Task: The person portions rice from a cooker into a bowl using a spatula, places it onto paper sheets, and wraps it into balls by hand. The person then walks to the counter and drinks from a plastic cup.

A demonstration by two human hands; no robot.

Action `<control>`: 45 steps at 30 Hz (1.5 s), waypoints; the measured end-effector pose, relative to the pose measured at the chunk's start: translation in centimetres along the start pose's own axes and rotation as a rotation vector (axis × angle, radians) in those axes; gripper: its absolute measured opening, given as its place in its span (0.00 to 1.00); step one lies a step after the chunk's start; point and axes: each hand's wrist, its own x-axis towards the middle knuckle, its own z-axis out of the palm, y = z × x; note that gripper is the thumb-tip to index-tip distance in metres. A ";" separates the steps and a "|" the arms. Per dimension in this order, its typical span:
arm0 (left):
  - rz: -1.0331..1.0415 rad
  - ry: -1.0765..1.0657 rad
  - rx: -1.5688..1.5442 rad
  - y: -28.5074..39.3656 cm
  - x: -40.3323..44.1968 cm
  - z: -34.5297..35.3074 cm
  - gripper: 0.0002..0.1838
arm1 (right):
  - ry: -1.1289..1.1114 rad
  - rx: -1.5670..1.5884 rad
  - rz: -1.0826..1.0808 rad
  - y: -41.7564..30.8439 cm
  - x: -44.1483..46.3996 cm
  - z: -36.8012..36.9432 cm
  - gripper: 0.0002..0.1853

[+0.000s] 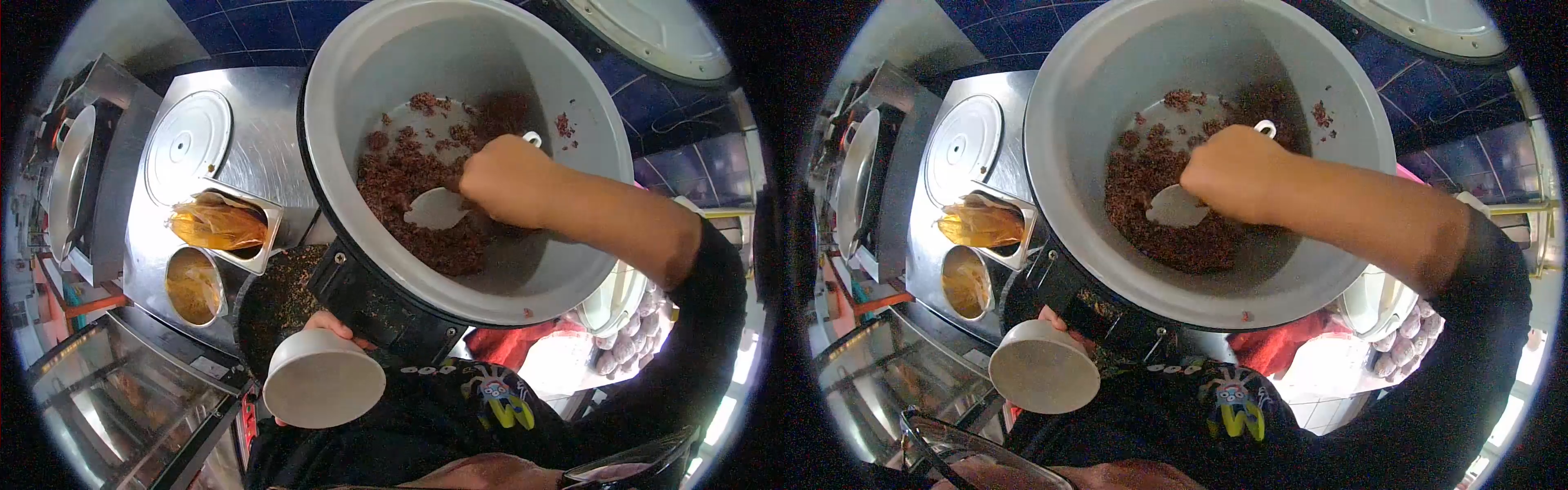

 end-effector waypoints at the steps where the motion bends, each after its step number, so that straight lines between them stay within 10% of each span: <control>1: 0.004 0.000 0.002 0.0 0.0 0.0 0.65 | 0.026 -0.039 -0.037 0.1 0.3 1.0 0.05; 8: 0.005 0.000 -0.006 -0.3 -0.1 -0.3 0.65 | 0.112 -0.309 -0.354 -0.1 3.1 4.0 0.22; 17: 0.005 0.010 0.006 -0.3 0.2 0.0 0.65 | 0.136 -0.068 0.045 2.8 3.9 3.7 0.04; 25: 0.004 -0.001 0.019 -0.4 0.4 0.5 0.65 | 0.292 -0.067 0.452 8.6 2.7 -0.8 0.09; 39: 0.001 0.031 0.004 -0.3 0.1 0.1 0.66 | 0.147 0.232 -0.257 0.6 2.0 4.1 0.12; 45: 0.003 0.047 -0.001 -0.2 0.0 -0.1 0.66 | -0.253 0.306 0.091 0.8 0.6 -0.6 0.12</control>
